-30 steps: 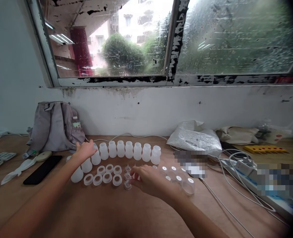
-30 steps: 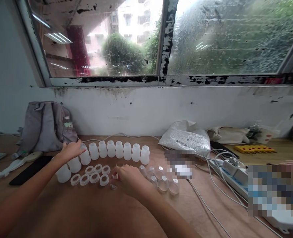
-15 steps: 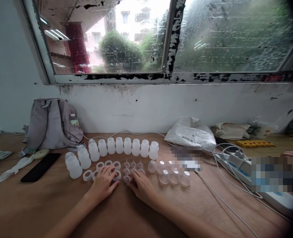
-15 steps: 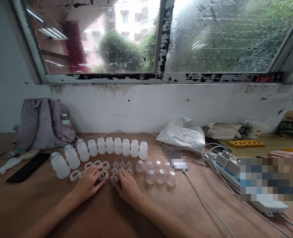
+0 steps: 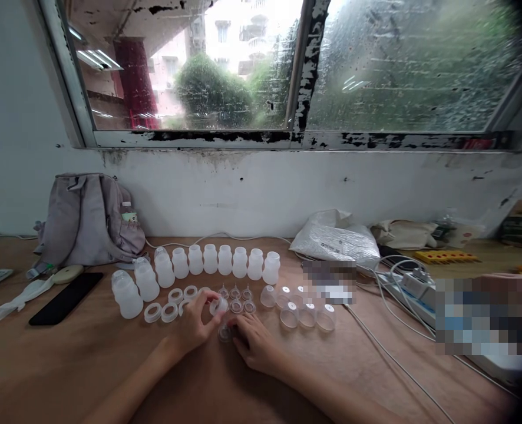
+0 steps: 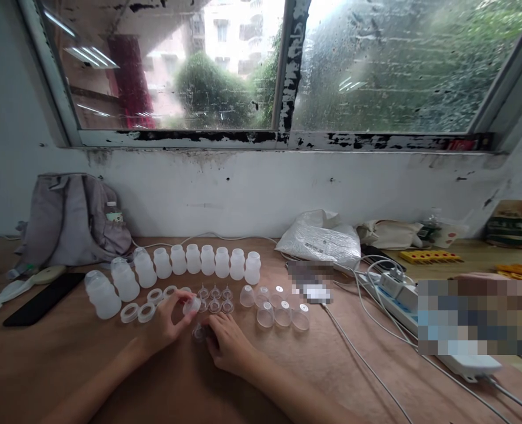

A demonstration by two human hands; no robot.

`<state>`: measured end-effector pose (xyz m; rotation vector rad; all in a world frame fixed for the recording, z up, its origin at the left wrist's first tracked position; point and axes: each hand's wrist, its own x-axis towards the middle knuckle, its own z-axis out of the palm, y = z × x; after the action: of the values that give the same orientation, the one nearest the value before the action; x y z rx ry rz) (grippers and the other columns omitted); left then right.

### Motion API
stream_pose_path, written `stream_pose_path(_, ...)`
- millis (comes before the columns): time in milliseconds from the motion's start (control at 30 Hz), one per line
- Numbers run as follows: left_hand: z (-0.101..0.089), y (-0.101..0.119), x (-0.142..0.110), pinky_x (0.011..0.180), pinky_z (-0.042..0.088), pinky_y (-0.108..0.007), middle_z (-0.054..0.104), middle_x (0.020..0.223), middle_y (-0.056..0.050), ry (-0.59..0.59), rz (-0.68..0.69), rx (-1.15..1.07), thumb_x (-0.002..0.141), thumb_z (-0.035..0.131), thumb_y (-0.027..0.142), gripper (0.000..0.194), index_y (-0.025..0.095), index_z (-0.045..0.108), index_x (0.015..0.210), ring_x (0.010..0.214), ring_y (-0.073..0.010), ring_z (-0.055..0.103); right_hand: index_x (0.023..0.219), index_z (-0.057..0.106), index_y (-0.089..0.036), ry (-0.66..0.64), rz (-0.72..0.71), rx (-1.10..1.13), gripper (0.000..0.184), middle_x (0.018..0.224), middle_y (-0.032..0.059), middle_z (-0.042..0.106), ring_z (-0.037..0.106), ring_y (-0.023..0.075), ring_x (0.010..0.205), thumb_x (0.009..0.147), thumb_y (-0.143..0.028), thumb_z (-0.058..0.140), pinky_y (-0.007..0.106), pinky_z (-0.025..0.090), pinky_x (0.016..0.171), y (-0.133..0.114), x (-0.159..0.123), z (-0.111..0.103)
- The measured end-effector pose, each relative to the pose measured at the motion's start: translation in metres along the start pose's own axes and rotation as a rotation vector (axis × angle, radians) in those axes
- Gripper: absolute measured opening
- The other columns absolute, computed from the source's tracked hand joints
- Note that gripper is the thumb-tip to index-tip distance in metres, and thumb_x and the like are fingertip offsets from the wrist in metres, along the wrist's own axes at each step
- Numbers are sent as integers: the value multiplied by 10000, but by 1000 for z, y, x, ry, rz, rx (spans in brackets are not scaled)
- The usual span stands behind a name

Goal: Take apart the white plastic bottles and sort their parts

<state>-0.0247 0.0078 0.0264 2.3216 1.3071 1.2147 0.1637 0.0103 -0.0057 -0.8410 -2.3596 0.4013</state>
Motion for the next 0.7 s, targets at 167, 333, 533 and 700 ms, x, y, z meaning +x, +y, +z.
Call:
stream_pose_path(167, 10, 0, -8, 728, 449, -288, 563, 890, -40, -124, 91, -59, 760, 490, 249, 229, 194, 473, 982, 794, -151, 530, 915, 497, -201, 94, 83, 137, 282, 882, 38, 562, 501, 172, 846, 700, -33, 428, 286, 408, 749, 11, -4, 2)
stream_pose_path(333, 15, 0, -15, 807, 434, -294, 566, 954, -41, -236, 132, -37, 739, 511, 222, 250, 213, 514, 988, 895, -170, 519, 858, 513, -195, 158, 149, 168, 233, 832, 33, 571, 524, 159, 796, 719, -33, 421, 269, 418, 720, 14, -3, 5)
stream_pose_path(533, 20, -4, -17, 841, 414, -326, 550, 992, -47, -293, 58, -9, 745, 526, 246, 311, 219, 485, 1052, 932, -186, 500, 844, 531, -196, 149, 176, 161, 230, 835, 35, 583, 527, 166, 801, 718, -33, 428, 281, 418, 725, 11, -2, 5)
stream_pose_path(700, 22, -10, -18, 830, 412, -329, 544, 985, -45, -313, 20, 13, 740, 544, 264, 325, 215, 476, 1055, 925, -188, 495, 836, 531, -189, 146, 174, 151, 230, 826, 33, 585, 526, 161, 803, 714, -23, 428, 275, 417, 727, 12, -2, 6)
